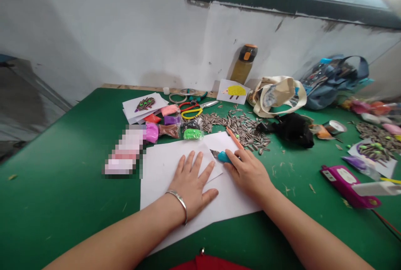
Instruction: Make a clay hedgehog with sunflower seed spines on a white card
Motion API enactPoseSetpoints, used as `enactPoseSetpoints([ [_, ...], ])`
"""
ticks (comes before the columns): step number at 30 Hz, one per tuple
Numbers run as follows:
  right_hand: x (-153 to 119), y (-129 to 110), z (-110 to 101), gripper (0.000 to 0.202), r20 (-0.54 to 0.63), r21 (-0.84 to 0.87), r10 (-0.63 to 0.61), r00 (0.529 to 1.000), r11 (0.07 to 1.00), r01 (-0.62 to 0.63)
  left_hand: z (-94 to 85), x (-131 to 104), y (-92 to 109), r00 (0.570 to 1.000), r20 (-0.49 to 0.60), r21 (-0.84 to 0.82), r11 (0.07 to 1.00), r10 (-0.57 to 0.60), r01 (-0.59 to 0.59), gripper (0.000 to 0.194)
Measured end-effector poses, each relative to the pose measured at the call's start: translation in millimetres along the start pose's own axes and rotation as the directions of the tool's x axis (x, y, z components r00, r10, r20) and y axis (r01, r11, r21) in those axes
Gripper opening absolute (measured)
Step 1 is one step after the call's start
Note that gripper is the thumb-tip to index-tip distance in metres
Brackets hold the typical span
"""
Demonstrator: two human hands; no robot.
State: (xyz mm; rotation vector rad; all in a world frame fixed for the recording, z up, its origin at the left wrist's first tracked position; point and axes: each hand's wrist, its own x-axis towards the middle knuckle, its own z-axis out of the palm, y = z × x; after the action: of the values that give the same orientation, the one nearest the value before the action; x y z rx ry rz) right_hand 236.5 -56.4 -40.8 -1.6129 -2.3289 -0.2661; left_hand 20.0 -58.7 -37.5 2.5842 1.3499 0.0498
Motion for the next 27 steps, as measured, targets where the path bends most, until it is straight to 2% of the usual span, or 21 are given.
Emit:
enactPoseSetpoints([
  [7,17,-7,6,0.035,-0.007,0.004,-0.004,1.000,1.000,0.004,-0.7,1,1,1.000,-0.006,-0.001,1.000,-0.007,0.007,0.066],
  [13,8,-3,4,0.034,-0.015,-0.018,0.026,1.000,0.999,-0.027,0.9,1,0,1.000,-0.011,-0.006,1.000,0.009,-0.009,0.065],
  [18,18,-7,8,0.034,-0.015,-0.023,0.008,1.000,1.000,-0.008,3.5,0,-2,0.999,-0.040,0.005,1.000,0.001,-0.001,0.065],
  [27,20,-8,10,0.034,-0.011,-0.035,0.044,0.999,0.998,-0.044,1.3,1,0,1.000,-0.001,-0.002,1.000,-0.007,0.007,0.066],
])
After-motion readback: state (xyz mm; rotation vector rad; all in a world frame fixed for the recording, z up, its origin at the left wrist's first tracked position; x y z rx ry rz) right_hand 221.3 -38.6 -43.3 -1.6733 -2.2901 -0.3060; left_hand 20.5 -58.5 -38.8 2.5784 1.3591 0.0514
